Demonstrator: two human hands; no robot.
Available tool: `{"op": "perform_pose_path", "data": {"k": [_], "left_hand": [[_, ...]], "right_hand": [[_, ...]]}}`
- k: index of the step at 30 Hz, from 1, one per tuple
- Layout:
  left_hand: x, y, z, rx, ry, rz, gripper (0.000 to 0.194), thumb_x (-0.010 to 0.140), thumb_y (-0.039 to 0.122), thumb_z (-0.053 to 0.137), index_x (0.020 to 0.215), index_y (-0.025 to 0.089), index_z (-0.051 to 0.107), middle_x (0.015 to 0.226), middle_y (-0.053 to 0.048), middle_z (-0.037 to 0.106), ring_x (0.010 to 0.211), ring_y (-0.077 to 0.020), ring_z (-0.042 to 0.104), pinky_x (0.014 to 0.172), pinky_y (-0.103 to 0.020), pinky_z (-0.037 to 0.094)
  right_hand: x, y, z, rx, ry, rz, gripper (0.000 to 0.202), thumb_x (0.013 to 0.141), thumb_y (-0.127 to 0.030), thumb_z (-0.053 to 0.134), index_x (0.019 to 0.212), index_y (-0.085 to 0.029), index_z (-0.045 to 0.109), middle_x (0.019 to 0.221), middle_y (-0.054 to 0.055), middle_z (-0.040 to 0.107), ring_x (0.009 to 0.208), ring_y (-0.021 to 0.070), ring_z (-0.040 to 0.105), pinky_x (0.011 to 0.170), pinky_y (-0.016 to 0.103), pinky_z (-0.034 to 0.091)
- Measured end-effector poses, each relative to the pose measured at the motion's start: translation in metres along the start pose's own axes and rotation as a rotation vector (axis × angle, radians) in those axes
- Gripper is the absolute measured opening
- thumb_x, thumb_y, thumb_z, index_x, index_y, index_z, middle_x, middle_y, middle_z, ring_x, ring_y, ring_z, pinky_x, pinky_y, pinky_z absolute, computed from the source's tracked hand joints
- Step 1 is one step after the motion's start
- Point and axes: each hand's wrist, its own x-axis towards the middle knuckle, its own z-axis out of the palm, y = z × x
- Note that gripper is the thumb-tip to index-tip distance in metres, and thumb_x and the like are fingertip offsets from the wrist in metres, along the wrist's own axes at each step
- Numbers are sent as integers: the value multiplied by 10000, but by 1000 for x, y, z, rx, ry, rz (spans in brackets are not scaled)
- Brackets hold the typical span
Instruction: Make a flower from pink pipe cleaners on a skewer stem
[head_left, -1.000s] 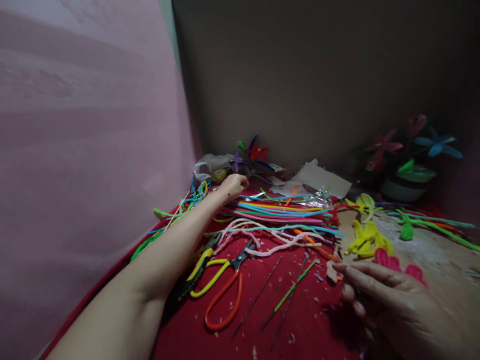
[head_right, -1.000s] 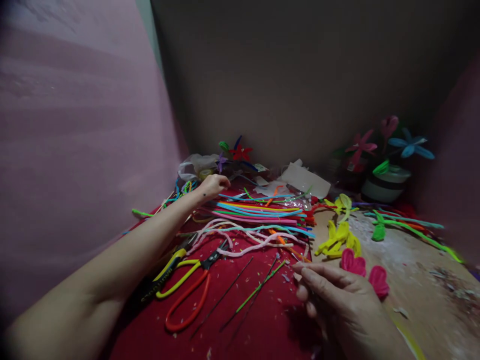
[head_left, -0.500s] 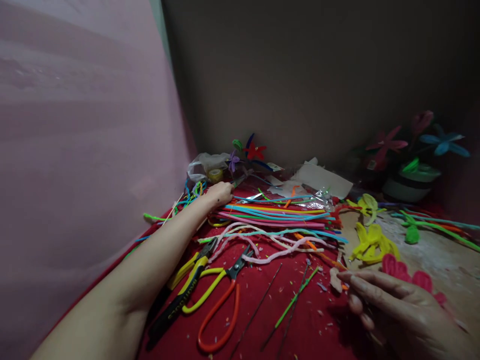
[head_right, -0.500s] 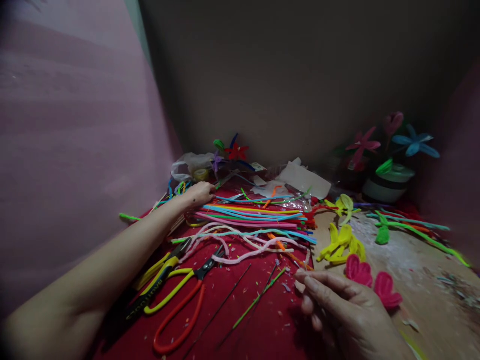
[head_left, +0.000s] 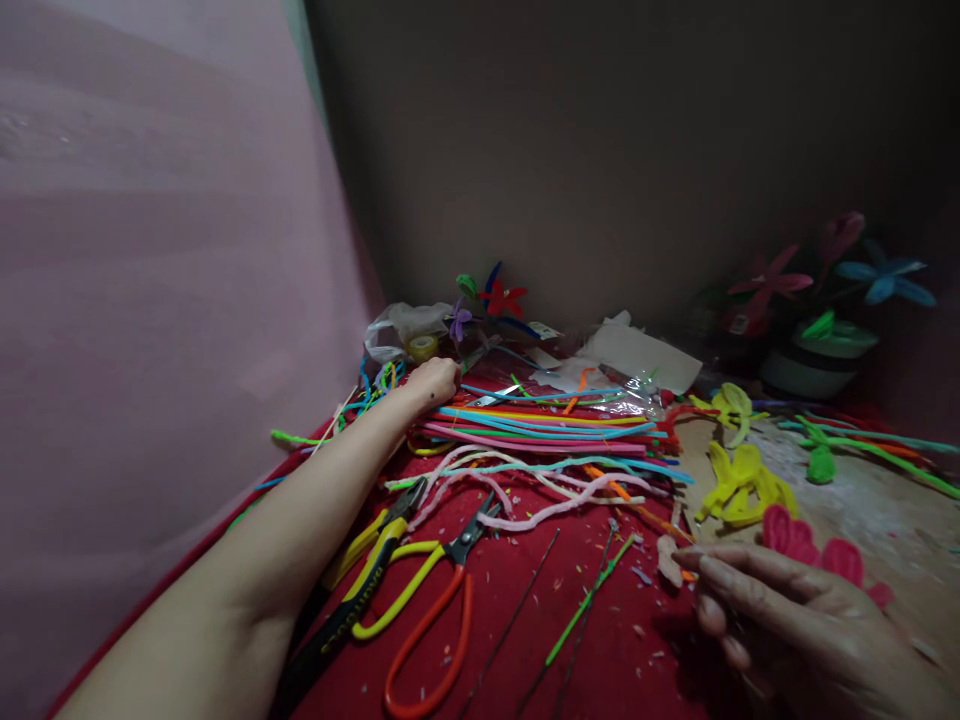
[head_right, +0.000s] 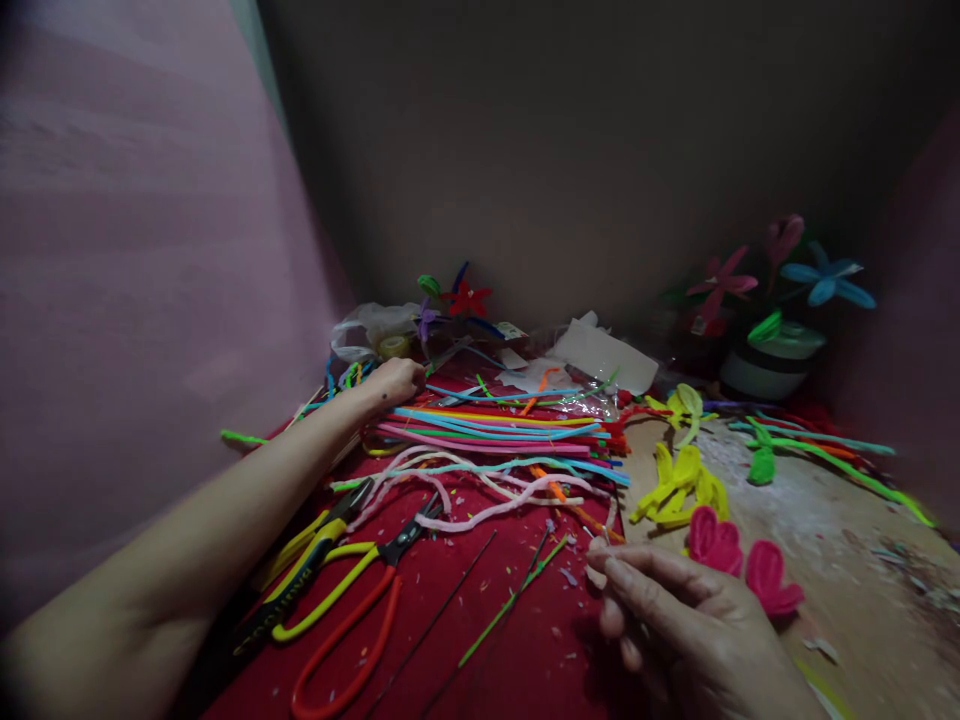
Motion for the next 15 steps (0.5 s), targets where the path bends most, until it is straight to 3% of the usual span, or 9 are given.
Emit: {"op": "perform_pose_path", "data": {"k": [7,15], "left_hand": [[4,-4,-2,-29,-26,18,214,623,161,559,769,183,714,772,-85,689,776,-209,632,679,-231,427],[1,9,-9,-100,-34,21,187,631,260,599,771,197,707,758,-54,685,728,-184,629,630,-219,426]], "right_hand": [[5,4,-6,-28,7,-10,365,381,-455,801,649,-225,711,495,43,564,376,75,422,314,147,306],[5,6,-4,-34,8,-32,322,415,-452,793,656,-254,713,518,55,566,396,84,424,331,168,319]]}}
